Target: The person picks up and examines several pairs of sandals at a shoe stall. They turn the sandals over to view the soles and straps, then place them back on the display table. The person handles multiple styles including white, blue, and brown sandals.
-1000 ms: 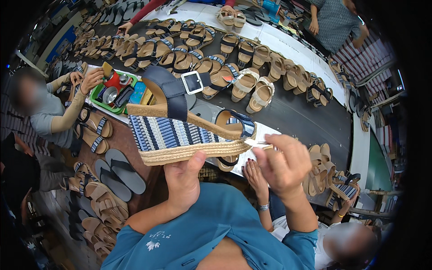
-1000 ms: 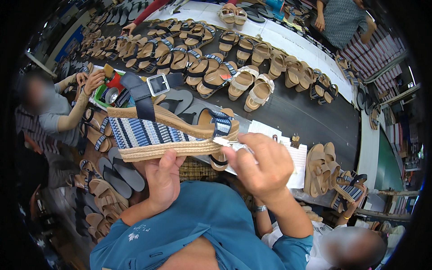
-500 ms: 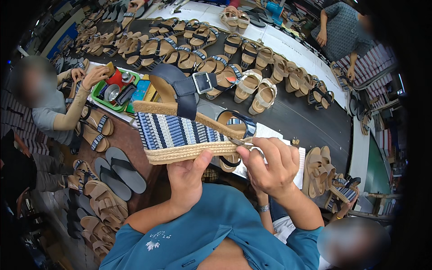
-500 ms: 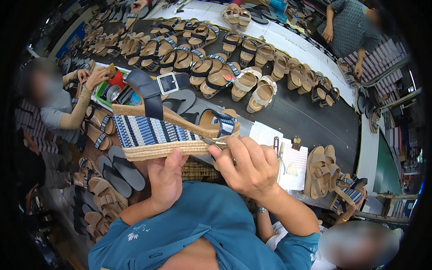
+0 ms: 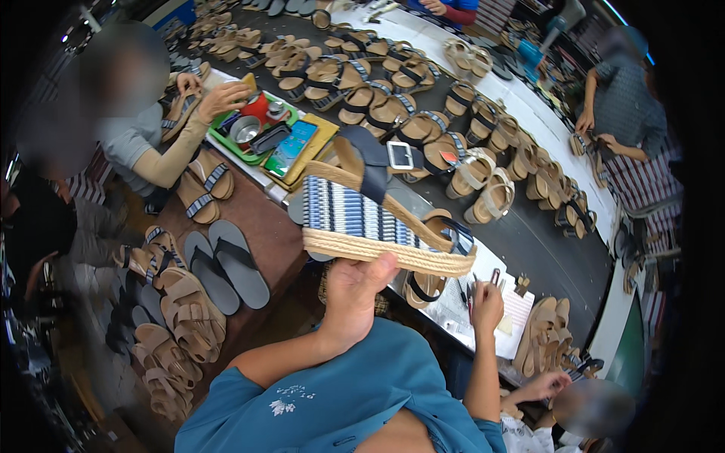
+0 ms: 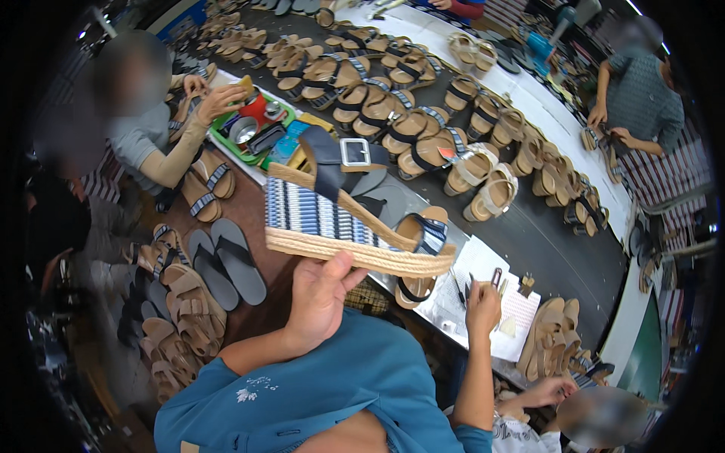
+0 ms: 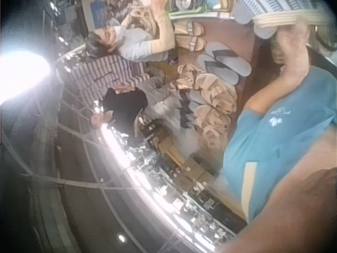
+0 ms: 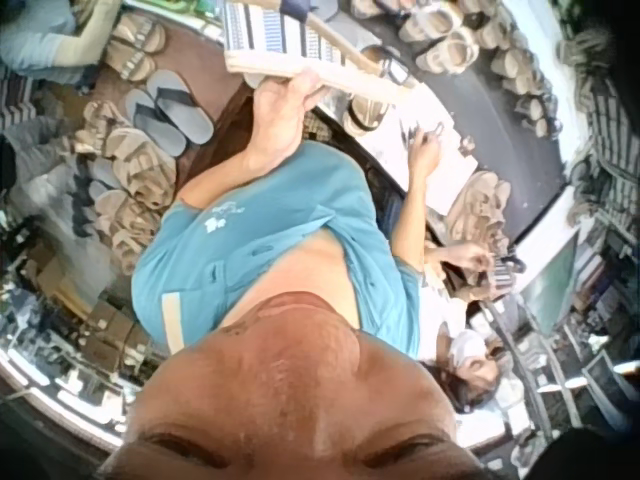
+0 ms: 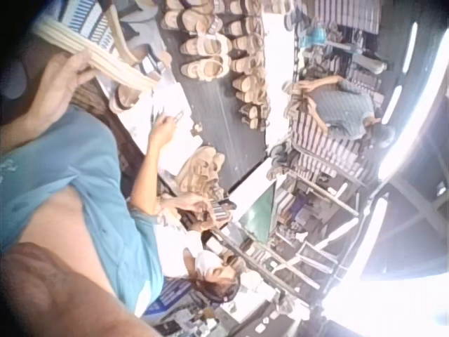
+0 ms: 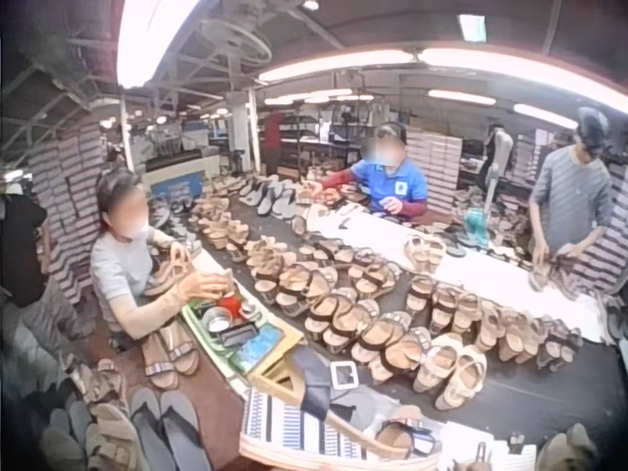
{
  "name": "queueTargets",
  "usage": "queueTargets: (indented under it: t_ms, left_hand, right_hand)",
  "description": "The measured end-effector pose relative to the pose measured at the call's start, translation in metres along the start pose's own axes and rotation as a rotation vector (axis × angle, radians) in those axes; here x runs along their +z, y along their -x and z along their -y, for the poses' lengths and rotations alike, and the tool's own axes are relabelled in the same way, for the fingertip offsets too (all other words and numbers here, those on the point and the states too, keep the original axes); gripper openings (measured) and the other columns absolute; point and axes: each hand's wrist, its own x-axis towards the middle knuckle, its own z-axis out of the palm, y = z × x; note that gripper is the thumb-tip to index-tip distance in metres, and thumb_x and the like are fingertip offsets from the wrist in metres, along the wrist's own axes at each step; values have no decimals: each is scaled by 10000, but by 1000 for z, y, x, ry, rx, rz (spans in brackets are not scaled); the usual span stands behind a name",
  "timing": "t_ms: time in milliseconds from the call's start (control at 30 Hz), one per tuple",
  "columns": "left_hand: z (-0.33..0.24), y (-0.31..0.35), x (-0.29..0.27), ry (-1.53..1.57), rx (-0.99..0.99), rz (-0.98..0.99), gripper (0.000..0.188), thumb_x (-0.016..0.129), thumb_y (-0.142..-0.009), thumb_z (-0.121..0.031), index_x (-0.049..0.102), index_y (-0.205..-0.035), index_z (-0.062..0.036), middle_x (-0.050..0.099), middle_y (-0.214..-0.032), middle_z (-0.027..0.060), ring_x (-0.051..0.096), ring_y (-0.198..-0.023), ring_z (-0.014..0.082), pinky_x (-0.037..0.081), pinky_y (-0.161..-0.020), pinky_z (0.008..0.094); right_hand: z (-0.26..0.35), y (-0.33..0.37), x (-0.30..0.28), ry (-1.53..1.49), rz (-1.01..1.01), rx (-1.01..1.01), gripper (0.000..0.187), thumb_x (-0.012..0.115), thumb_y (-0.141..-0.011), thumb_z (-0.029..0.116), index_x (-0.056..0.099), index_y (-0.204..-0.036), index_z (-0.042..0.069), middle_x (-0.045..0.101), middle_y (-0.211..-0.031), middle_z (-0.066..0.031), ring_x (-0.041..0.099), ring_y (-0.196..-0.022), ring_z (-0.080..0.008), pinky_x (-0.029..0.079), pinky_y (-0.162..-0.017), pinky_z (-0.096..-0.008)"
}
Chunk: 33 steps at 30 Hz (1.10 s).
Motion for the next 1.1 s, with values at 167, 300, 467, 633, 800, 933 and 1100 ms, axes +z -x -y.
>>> queueTargets:
  t_ms: [167,300,467,633,800,933,1100]
  left_hand:
    - [3,-1,2,-11,-33,17,280,593,-984,-204,581,-1200,-25,640,-1176,77,623,-1103,189,498,-1009,403]
    - [4,-3,10,20,-68,45,286,610,-974,-195,585,-1189,-8,643,-1159,82,623,-1083,180,493,-999,375]
    - [9,-4,18,28,-96,72,244,622,-967,-153,615,-1148,10,660,-1101,71,627,-1028,133,497,-959,300]
    - [10,-1,24,7,-146,84,226,616,-961,-119,620,-1130,31,666,-1083,80,635,-992,127,513,-927,280]
    - [15,0,17,-123,-188,179,299,572,-965,-142,567,-1203,39,649,-1156,129,649,-1060,215,535,-959,414]
    - [13,1,20,-153,-204,187,235,617,-944,-122,610,-1119,34,665,-1050,83,631,-947,128,518,-843,293]
    - [8,-1,23,-251,-215,262,244,654,-920,-131,613,-1094,36,665,-1015,64,618,-899,94,499,-819,241]
  right_hand:
    - [-27,20,23,128,-34,-2,301,629,-925,263,620,-741,25,601,-773,-142,588,-779,-353,449,-696,-464]
    - [-34,24,29,97,-99,4,246,632,-921,248,643,-816,26,613,-862,-144,589,-851,-349,458,-745,-451]
    - [-25,33,22,27,-155,33,207,649,-910,207,643,-854,8,614,-886,-137,592,-865,-345,466,-766,-439]
    - [-7,38,7,-125,-161,59,185,650,-913,179,648,-882,-3,623,-898,-139,601,-857,-341,473,-775,-415]
    - [0,34,-8,-143,-213,46,209,657,-924,195,657,-895,-12,652,-955,-148,630,-850,-310,496,-722,-368]
    - [13,27,-27,-361,-163,161,211,635,-939,174,659,-910,-34,663,-950,-153,643,-823,-271,500,-690,-350]
    - [45,6,-70,-517,-243,159,181,628,-940,140,665,-929,-37,674,-932,-132,629,-842,-210,493,-743,-323]
